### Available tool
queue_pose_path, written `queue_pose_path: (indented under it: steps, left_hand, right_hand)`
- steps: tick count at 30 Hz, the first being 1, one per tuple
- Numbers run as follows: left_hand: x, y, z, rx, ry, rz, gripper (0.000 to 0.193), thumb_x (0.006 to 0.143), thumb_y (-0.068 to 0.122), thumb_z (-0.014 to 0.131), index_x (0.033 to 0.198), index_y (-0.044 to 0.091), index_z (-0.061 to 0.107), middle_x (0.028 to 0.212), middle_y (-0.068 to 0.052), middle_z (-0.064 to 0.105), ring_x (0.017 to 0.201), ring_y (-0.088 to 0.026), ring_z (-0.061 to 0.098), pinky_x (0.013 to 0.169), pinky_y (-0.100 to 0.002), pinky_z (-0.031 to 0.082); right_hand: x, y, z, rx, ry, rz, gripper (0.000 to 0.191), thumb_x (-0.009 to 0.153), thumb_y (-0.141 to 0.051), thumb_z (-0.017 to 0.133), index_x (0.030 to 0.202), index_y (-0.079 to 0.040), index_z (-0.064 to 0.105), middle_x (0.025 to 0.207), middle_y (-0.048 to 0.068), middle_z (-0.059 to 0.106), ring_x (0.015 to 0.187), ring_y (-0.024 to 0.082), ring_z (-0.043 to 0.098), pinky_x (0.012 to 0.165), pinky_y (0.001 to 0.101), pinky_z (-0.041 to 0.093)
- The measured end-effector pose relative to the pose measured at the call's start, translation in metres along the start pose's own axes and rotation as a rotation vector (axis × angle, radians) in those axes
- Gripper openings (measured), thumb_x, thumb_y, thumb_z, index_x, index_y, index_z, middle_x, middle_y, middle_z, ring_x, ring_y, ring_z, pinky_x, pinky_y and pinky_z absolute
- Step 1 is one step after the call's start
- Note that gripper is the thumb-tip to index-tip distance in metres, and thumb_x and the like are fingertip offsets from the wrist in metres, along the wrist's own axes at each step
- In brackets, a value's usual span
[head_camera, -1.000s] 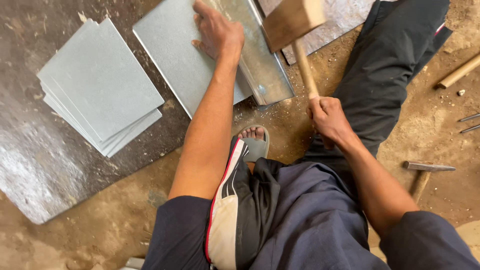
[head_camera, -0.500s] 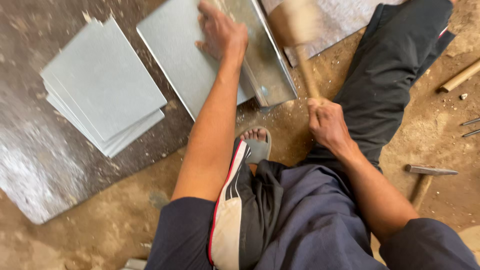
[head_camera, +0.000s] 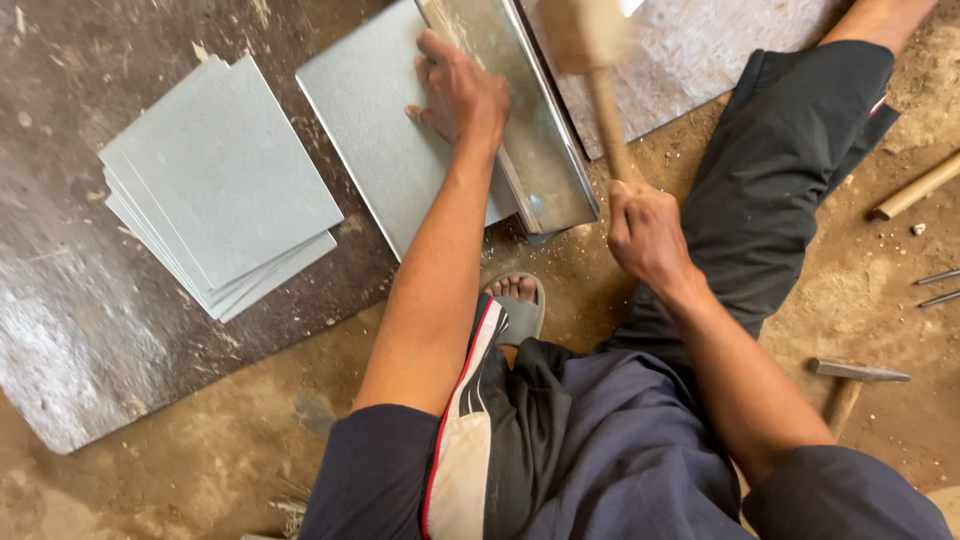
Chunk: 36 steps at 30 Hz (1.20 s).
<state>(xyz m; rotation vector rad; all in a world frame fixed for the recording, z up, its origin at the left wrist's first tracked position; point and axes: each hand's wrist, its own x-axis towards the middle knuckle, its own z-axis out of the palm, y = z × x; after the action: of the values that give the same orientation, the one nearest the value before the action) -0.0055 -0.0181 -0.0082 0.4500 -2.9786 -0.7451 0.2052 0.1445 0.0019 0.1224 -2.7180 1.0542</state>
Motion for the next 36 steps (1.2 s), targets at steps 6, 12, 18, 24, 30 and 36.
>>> queue_pose_path:
  steps: [6,12,18,24,30,36]
  left_hand:
    - [0.0,0.002,-0.006,0.029,-0.065,-0.009,0.063,0.084,0.007,0.072,0.128,0.003,0.028,0.138,-0.022,0.06,0.144,-0.037,0.041,0.114,-0.078,0.018]
    - [0.002,0.006,-0.009,0.056,-0.167,-0.098,0.078,0.079,0.009,0.075,0.136,0.003,0.022,0.134,-0.023,0.06,0.147,-0.037,0.035,0.119,-0.074,0.015]
    - [0.004,0.001,-0.005,-0.013,-0.148,-0.075,0.073,0.081,0.006,0.071,0.135,0.003,0.023,0.141,-0.022,0.055,0.15,-0.038,0.03,0.117,-0.076,0.01]
    - [0.007,0.003,-0.007,0.041,-0.195,-0.097,0.069,0.082,0.008,0.071,0.133,0.005,0.025,0.143,-0.022,0.054,0.15,-0.035,0.032,0.12,-0.073,0.01]
    - [0.001,-0.009,0.003,-0.158,-0.141,-0.087,0.08,0.085,0.007,0.067,0.151,0.004,0.022,0.154,-0.018,0.046,0.15,-0.032,0.036,0.124,-0.067,0.013]
    - [-0.042,-0.046,0.009,-1.279,-0.295,0.183,0.092,0.107,0.043,0.056,0.165,0.0,0.0,0.171,-0.023,0.01,0.161,-0.034,0.015,0.133,-0.044,0.013]
  right_hand:
    - [0.02,-0.004,0.004,0.158,0.074,0.239,0.044,0.112,-0.013,0.046,0.072,0.007,0.051,0.066,0.023,0.051,0.054,0.038,0.053,0.057,0.0489,0.039]
    - [0.043,0.004,0.011,0.126,0.037,0.212,0.049,0.113,-0.017,0.048,0.07,0.006,0.054,0.068,0.025,0.054,0.056,0.041,0.054,0.056,0.0505,0.039]
    - [0.06,0.006,0.017,0.136,-0.04,0.301,0.051,0.113,-0.021,0.05,0.071,0.006,0.055,0.065,0.027,0.053,0.054,0.042,0.053,0.054,0.0512,0.04]
    - [0.091,0.009,0.014,-0.001,-0.109,0.208,0.061,0.118,-0.03,0.049,0.066,0.001,0.057,0.063,0.02,0.052,0.048,0.033,0.051,0.056,0.0443,0.041]
    - [0.05,0.01,-0.007,1.249,-0.189,0.796,0.061,0.108,-0.052,0.038,0.068,-0.008,0.047,0.053,0.001,0.043,0.039,0.013,0.039,0.037,0.03,0.035]
    - [-0.019,0.0,-0.01,1.655,-0.16,0.896,0.061,0.11,-0.056,0.042,0.076,-0.006,0.048,0.063,-0.002,0.041,0.045,0.006,0.037,0.037,0.0227,0.033]
